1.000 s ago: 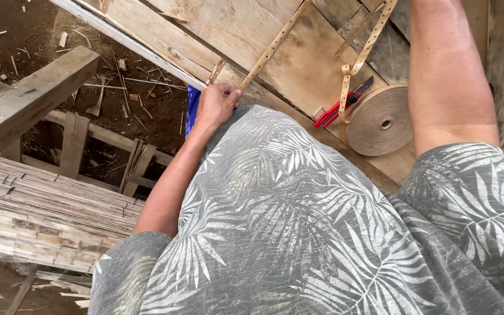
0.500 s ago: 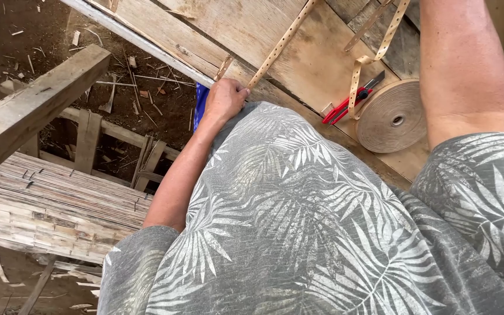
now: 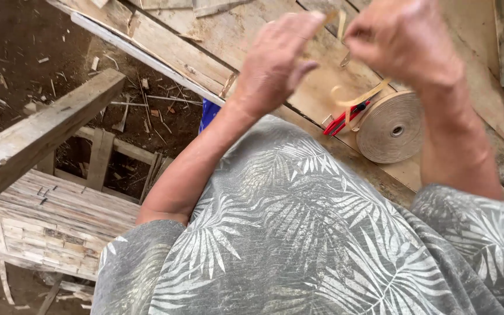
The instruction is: Trimming excess material from wood strips using a utility knife and applying them to a wooden panel.
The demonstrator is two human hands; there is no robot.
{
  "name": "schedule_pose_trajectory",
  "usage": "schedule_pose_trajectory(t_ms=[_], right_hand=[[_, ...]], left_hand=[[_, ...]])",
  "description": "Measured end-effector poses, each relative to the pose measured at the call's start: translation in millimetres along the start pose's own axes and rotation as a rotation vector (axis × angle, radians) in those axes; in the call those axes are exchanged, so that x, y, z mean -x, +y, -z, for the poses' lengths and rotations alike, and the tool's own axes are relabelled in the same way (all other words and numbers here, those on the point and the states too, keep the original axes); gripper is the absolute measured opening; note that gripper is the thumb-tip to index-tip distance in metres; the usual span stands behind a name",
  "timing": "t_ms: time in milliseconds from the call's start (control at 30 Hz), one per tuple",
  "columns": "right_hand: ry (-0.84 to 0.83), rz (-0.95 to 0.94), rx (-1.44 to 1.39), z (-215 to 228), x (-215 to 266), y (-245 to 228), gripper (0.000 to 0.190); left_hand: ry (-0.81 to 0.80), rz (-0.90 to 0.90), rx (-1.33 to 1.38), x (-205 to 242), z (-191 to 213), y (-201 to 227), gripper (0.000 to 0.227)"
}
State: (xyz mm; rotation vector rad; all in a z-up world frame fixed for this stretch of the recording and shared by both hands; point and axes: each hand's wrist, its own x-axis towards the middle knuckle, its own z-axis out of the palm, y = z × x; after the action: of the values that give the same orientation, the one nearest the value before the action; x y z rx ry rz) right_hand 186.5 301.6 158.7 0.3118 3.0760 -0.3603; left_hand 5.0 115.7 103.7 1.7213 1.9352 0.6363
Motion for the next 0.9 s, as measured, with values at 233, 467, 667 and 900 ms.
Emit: schedule_pose_trajectory(t_ms=[233, 467, 667, 900], right_hand=[[0.035, -0.189, -0.376, 14.0, 58.4, -59.6, 0.006], [0.114, -0.333, -0.543, 12.4, 83.3, -79.6, 0.010], [0.288, -0.446, -0.529, 4.1, 94.0, -105.1, 0.008], [0.369, -0.654, -0.740, 1.3, 111.5, -128.4, 0.009]], left_hand=[[-0.012, -0.303, 0.240, 1.5, -14.4, 35.8, 0.026], [0.008, -0.372, 0.297, 10.1, -11.4, 57.4, 0.016], [0.039, -0.406, 0.176, 16.8, -4.9, 72.5, 0.012], [0.020, -0.542, 0.175, 25.8, 2.2, 90.0, 0.033]])
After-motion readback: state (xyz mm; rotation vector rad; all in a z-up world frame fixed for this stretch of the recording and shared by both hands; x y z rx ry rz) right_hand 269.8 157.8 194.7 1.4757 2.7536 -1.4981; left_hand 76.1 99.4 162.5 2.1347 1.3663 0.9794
